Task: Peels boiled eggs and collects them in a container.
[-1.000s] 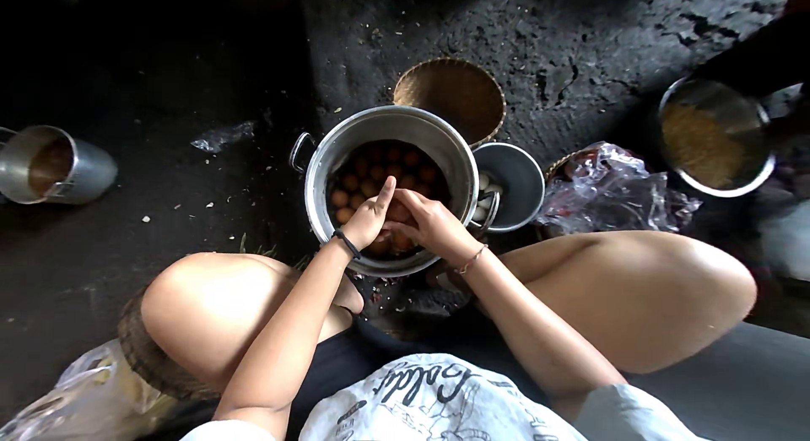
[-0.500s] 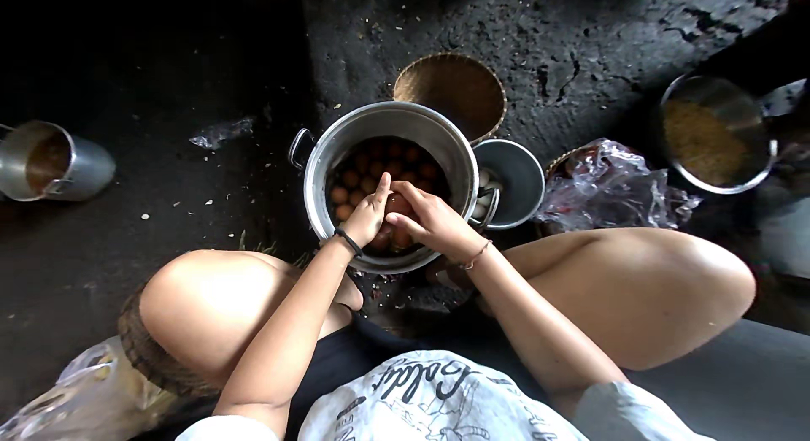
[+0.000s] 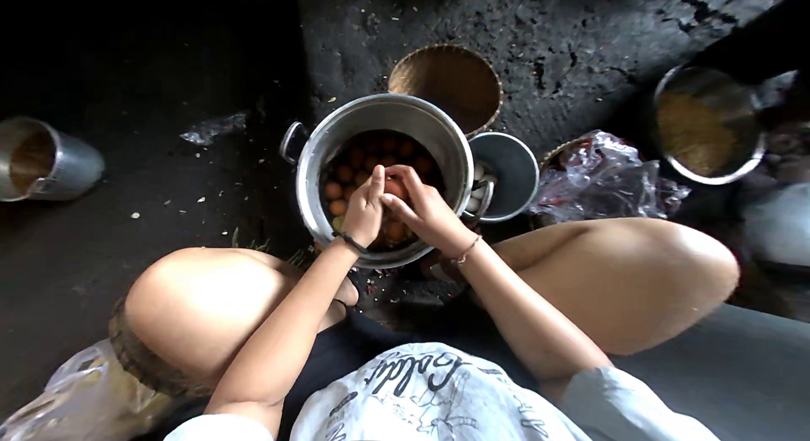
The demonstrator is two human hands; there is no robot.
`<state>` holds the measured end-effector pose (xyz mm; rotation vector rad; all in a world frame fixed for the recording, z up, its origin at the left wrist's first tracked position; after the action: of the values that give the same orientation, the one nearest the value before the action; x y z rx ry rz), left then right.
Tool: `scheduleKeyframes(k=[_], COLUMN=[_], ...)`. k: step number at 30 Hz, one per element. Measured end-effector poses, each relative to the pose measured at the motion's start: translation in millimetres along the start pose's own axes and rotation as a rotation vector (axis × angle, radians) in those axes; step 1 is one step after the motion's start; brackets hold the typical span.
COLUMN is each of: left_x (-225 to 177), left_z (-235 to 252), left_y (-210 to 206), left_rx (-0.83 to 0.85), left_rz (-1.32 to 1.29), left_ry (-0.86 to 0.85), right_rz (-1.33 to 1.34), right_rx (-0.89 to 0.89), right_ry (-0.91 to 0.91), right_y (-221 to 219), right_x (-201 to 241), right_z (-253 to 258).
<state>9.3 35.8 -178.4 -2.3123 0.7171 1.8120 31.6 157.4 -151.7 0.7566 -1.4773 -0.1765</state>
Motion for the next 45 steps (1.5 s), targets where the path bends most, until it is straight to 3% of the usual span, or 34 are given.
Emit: scheduleKeyframes(k=[3, 6, 14, 20, 26, 32, 45], left_x=[-11.8, -13.1, -5.8, -10.9, -11.0, -3.8, -8.3], left_z=[5.1, -4.8, 9.5, 8.1, 5.0, 7.6, 8.9], left_y=[0.0, 6.0, 6.0, 11.8, 14.2, 6.8, 15.2], left_rx=[-0.082, -0.102, -0.065, -0.091, -0.128, -0.066, -0.082], left_rz=[0.218, 0.327, 0.139, 0.118, 0.169, 0.187, 0.166], left_ry=[-0.198, -0.235, -0.166, -0.298, -0.367, -0.243, -0.261], right_rz=[0.098, 0.082, -0.057, -0.065, -0.032, -0.131, -0.056], right_rx=[0.015, 0.014, 0.011, -0.113, -0.115, -0.118, -0.138], right_ry=[-0.038, -0.013, 0.000, 0.028, 0.071, 0.024, 0.074], right_y=[1.8, -5.0, 2.4, 3.5, 1.3, -4.0, -2.4], right_x=[-3.7, 0.3, 4.1, 5.6, 12.1, 9.5, 10.8], right_z=[-2.4, 0.0, -2.7, -4.5, -5.3, -5.1, -8.0])
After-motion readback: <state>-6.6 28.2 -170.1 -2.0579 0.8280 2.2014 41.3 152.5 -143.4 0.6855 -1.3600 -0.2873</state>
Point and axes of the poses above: each hand's wrist, its own z-axis towards the middle knuckle, its own y-axis out of the back of the hand, x = y × z, the point moved 7 cm from there along z, towards the middle knuckle, and after that the axes turned 7 degrees about x, right-handed, at the moved point
